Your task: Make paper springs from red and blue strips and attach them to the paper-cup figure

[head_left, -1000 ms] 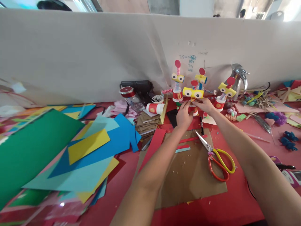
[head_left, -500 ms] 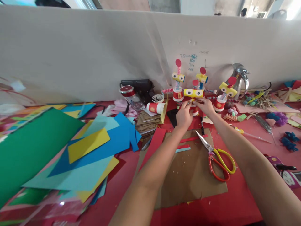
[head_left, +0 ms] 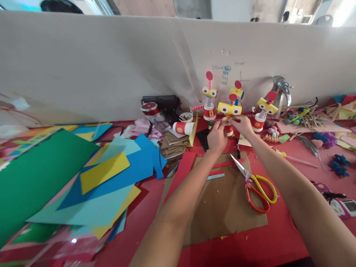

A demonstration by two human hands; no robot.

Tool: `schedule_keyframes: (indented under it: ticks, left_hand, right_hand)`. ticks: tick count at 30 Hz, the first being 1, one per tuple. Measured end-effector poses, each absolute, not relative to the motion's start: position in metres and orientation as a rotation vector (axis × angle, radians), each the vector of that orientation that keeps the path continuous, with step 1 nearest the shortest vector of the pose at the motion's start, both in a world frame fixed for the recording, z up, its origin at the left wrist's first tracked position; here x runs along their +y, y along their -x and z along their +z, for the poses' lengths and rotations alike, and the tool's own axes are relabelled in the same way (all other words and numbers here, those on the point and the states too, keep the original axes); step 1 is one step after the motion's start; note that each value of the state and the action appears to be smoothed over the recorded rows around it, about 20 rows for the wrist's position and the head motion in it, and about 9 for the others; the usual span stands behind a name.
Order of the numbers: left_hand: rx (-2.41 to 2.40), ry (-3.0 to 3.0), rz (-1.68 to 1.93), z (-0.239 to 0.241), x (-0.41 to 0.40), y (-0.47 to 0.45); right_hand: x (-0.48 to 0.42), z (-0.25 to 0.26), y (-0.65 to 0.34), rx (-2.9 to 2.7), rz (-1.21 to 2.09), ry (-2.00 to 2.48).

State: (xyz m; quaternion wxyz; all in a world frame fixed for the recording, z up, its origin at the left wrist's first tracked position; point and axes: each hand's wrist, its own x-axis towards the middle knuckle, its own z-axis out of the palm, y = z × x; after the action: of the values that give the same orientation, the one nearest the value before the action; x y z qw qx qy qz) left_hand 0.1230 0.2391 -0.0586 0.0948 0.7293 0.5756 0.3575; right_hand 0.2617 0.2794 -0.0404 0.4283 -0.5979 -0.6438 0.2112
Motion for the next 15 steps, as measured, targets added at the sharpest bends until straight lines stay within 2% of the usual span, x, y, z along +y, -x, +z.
schedule_keyframes:
  ticks: [15]
  left_hand:
    - [1.684,-2.147,1.103,-0.0539,0.234,-0.1182]
  right_hand:
    - [0.2738,-0.0429,-0.2662,-1.553,0.511,1.461]
